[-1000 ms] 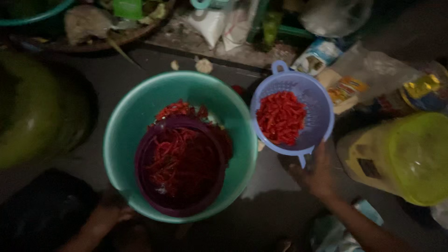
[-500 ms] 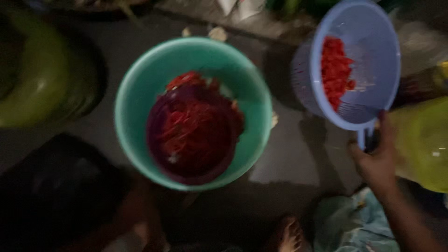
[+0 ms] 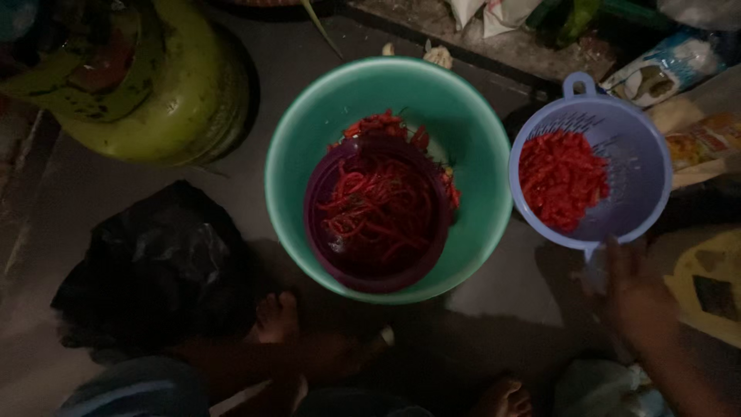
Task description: The person removes stems from red chilies by hand in a green basin and transfers them to a purple bowl. Then, the person uses a knife to chop the chilies in a white colander, moving the chopped pieces into the same purple bowl.
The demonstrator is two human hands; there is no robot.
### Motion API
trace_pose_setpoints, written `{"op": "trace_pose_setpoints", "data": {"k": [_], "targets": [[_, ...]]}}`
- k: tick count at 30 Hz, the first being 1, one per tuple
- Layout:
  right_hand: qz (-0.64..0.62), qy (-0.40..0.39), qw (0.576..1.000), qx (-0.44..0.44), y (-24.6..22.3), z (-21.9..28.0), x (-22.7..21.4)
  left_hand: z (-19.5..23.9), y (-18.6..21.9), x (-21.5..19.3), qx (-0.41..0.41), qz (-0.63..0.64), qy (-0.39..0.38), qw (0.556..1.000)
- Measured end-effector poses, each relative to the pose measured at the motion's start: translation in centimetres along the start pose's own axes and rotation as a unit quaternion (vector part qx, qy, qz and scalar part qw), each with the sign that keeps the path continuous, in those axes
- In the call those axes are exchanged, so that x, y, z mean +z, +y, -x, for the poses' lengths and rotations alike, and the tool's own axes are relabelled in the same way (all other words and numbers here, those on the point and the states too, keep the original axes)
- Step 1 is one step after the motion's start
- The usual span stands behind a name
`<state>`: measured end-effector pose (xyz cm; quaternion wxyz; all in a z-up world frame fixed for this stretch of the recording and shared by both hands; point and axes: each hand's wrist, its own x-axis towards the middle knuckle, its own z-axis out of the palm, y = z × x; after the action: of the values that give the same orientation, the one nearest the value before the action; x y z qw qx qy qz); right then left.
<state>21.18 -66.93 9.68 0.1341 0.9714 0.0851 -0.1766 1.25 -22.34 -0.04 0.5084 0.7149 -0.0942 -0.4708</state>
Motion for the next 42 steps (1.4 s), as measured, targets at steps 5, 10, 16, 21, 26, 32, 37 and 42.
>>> {"op": "trace_pose_setpoints", "data": {"k": [5,10,16,21,26,32,37,42], "targets": [[-0.029,-0.077,0.995,0.054,2.0,0.4,1.1,-0.3,-2.7,1.5,-0.024,0.002,-0.023,0.999],[-0.032,-0.320,0.943,-0.092,5.1,-0.5,4.4,-0.8,-4.7,3.0,0.025,0.012,-0.039,0.999],[-0.570,-0.523,0.632,-0.044,-1.9,5.0,10.6,-6.1,5.2,1.4,0.006,0.058,-0.121,0.991],[-0.665,-0.304,0.678,0.067,-7.0,5.9,9.0,-7.5,13.7,-1.1,0.147,0.004,-0.010,0.989],[-0.659,-0.087,0.738,0.117,-5.5,-0.6,-1.3,-8.0,15.6,-5.8,0.390,-0.352,0.164,0.835],[-0.528,-0.101,0.835,0.120,-5.7,-6.2,-4.1,-11.4,15.1,-15.3,0.298,-0.390,0.363,0.792],[-0.497,-0.181,0.844,0.089,-5.9,-6.7,-2.7,-14.7,14.7,-15.9,0.225,-0.523,0.376,0.731],[-0.604,-0.200,0.767,0.083,-3.0,-5.8,-2.8,-15.4,13.4,-16.4,0.131,-0.532,0.314,0.775]]}}
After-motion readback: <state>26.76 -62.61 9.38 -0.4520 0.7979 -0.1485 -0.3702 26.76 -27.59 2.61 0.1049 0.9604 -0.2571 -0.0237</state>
